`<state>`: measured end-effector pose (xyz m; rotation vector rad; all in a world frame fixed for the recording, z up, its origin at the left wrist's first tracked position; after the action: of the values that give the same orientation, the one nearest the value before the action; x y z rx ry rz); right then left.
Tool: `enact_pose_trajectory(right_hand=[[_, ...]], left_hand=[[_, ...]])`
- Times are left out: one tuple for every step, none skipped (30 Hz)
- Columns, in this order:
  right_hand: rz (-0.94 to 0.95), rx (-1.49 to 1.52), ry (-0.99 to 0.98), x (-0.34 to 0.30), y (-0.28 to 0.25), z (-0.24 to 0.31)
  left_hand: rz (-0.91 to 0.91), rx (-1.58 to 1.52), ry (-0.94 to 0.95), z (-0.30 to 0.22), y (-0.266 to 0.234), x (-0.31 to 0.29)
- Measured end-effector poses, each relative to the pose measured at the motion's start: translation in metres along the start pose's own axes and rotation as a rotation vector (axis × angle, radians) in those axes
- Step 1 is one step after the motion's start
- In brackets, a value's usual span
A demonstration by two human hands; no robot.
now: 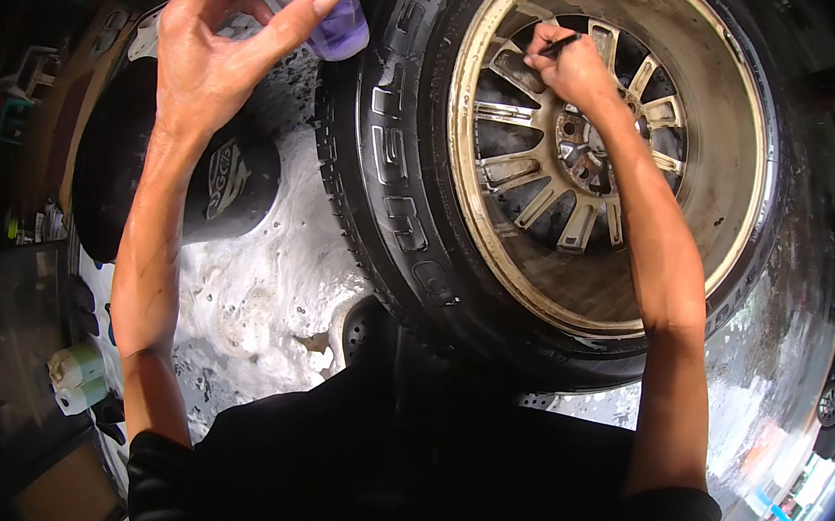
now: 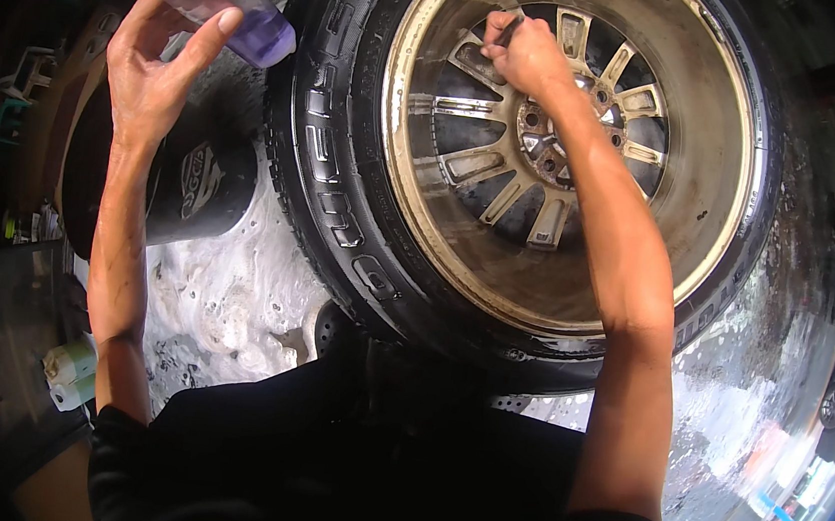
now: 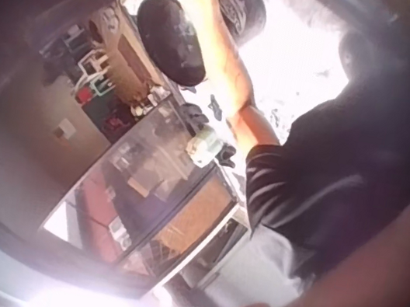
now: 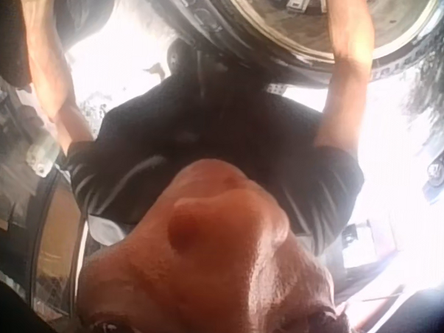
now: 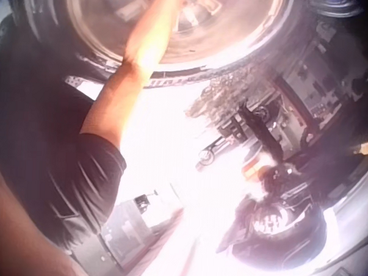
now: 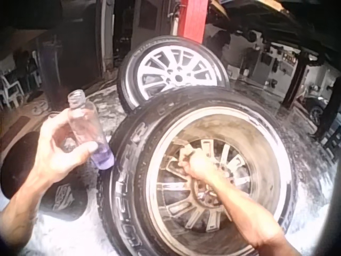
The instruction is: The person scrubs a car tire and rim with a brush and cleaning solution, then rolls the tire to clean the sidewall. They continue scrubbing the rim with a small brush and applying solution from a bottle.
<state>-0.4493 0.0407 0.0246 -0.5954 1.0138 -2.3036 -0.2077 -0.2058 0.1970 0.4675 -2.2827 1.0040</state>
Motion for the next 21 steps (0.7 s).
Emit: enact_pose_trajectory(right_hand=[[-0.034, 0.068, -0.086, -0.005, 0.01, 0.011], [-0.071, 0.129, -0.172, -0.011, 0.017, 0.02], [0.073, 0.236, -0.136, -0.011, 0.025, 0.02], [0.162, 0.07, -0.039, -0.006, 0.023, 0.014], [0.263, -0.083, 0.047, 0.0, 0.015, 0.027], [0.346, -0.245, 0.151, -0.002, 0.006, 0.029], [0.15, -0.17, 0.009, 0.006, 0.007, 0.029], [0.109, -0.047, -0.046, 0.005, 0.012, 0.023], [0.073, 0.072, -0.097, 0.0, 0.016, 0.016], [0.036, 0.191, -0.148, -0.003, 0.012, 0.007], [0.167, 0.024, -0.052, -0.005, 0.007, -0.008], [0.232, 0.062, 0.111, -0.001, 0.007, -0.024], [0.112, 0.087, 0.05, -0.007, 0.009, -0.025], [-0.016, 0.115, -0.025, -0.011, 0.013, -0.007], [0.004, 0.042, -0.074, -0.019, 0.022, 0.022], [0.057, 0.145, -0.119, -0.024, 0.031, 0.023], [0.146, 0.157, -0.053, -0.023, 0.031, 0.016], [0.235, 0.17, 0.014, -0.023, 0.03, 0.01], [0.212, 0.054, 0.045, -0.013, 0.013, 0.0], [0.099, 0.023, 0.042, -0.008, -0.005, 0.002], [-0.043, 0.015, 0.032, -0.006, -0.027, 0.004]], left_hand=[[0.0, 0.005, 0.0, 0.001, -0.002, -0.001], [-0.005, 0.005, 0.006, 0.002, -0.002, -0.001], [-0.003, 0.012, 0.004, 0.002, -0.001, 0.0], [0.0, 0.019, 0.002, 0.0, 0.0, 0.001], [0.004, 0.042, -0.015, 0.0, -0.002, -0.002], [-0.003, 0.034, -0.005, 0.0, -0.002, -0.002], [-0.009, 0.026, 0.006, 0.0, -0.002, -0.002], [-0.023, 0.021, 0.024, -0.001, -0.004, 0.0], [-0.019, 0.027, 0.025, -0.002, -0.002, 0.002], [-0.014, 0.031, 0.026, -0.004, 0.001, 0.003], [-0.006, 0.041, 0.017, -0.006, 0.002, 0.002], [-0.007, 0.029, 0.0, -0.005, 0.003, 0.001], [-0.006, 0.016, -0.016, -0.003, 0.004, 0.001], [-0.013, 0.015, -0.024, 0.0, 0.003, 0.003], [-0.013, 0.018, -0.025, -0.001, 0.001, 0.001], [-0.017, -0.004, -0.009, -0.002, 0.004, 0.002], [-0.024, -0.014, -0.003, -0.004, 0.005, 0.002], [-0.017, -0.006, -0.002, -0.005, 0.007, 0.003], [-0.011, 0.003, -0.002, -0.005, 0.008, 0.003], [-0.002, 0.024, -0.009, -0.004, 0.006, 0.001], [0.006, 0.014, -0.023, -0.008, 0.006, 0.001]])
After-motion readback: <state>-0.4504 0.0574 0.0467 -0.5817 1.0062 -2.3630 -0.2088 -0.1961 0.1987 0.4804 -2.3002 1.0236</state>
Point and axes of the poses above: each hand's wrist, its own x-axis towards the middle knuckle, its own y-axis out of the palm, z = x × y, the point moved 6 cm from there along x, towards the middle knuckle, and after that the axes turned 5 degrees about y, right-handed, at the moved point
